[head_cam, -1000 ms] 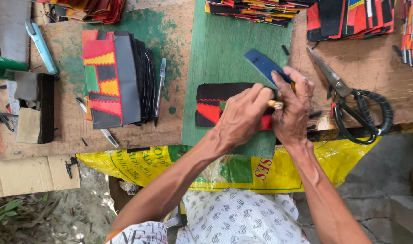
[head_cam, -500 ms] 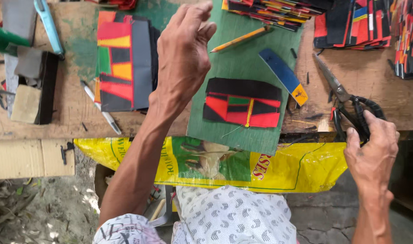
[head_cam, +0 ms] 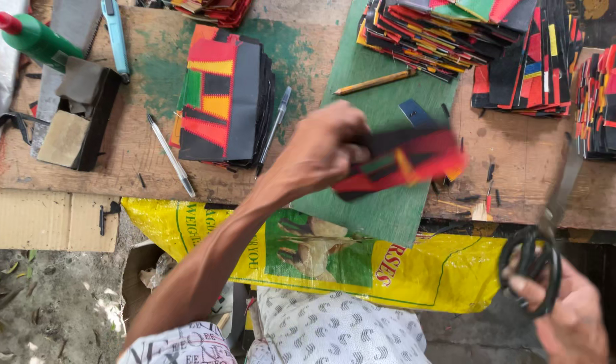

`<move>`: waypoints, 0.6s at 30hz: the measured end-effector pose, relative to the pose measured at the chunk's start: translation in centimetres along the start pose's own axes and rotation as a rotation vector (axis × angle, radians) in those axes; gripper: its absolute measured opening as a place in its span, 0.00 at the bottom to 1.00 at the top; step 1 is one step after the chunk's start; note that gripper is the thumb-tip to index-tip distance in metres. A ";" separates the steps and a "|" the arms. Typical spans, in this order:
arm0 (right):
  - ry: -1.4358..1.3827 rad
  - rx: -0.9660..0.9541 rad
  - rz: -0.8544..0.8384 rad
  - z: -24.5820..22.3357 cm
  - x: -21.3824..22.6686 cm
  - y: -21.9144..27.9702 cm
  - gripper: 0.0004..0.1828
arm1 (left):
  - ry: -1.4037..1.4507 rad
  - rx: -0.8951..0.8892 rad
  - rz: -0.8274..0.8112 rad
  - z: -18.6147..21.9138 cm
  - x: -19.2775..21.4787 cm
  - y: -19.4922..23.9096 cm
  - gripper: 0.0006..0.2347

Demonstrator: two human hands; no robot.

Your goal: The person uses a pencil and a small metal template to mark lines on colorful patterned fabric pieces, then uses scissors to trim the edges. The finished pieces are stacked on the table.

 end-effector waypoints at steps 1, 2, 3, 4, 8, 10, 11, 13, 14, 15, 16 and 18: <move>-0.053 -0.042 -0.052 0.6 -1.3 0.9 0.27 | 0.258 0.115 0.080 -0.5 0.9 0.9 0.13; -0.101 -0.090 -0.099 1.2 -2.6 2.0 0.30 | 0.524 0.234 0.157 -1.2 1.1 2.1 0.15; -0.149 -0.139 -0.147 1.9 -4.1 3.1 0.33 | 0.789 0.355 0.235 -2.0 0.4 3.6 0.17; -0.212 -0.166 -0.183 2.5 -6.0 3.4 0.31 | 0.964 0.379 0.328 -2.3 -0.2 4.4 0.18; -0.077 -0.095 -0.153 4.7 -12.6 3.9 0.14 | 1.375 0.441 0.609 -4.1 -5.0 7.3 0.17; 0.176 -0.117 -0.091 5.5 -13.9 4.9 0.19 | 1.410 0.432 0.686 -4.6 -6.4 8.2 0.16; 0.267 -0.170 -0.055 6.0 -14.8 5.7 0.20 | 1.420 0.420 0.712 -4.6 -6.9 8.4 0.15; 0.184 0.009 -0.200 4.4 -18.2 6.0 0.20 | 1.424 0.377 0.746 -4.4 -7.0 8.5 0.16; 0.141 0.089 -0.275 3.4 -19.6 6.5 0.22 | 1.418 0.357 0.758 -4.1 -7.0 8.8 0.16; 0.158 0.034 -0.289 3.3 -20.4 6.6 0.23 | 1.412 0.337 0.769 -3.7 -7.0 9.1 0.16; 0.173 -0.025 -0.297 3.2 -20.9 6.9 0.24 | 1.404 0.331 0.757 -3.3 -7.2 9.2 0.15; 0.257 -0.057 -0.294 2.2 -21.8 7.0 0.24 | 1.385 0.313 0.732 -2.3 -7.4 9.4 0.14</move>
Point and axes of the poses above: each hand's wrist, its own y-axis away from the middle knuckle, its own x-axis out of the back of the hand, z = x × y, the point moved 8 cm from there along -y, towards the middle knuckle, and after that the axes turned 8 degrees about y, right-handed, at the moved point
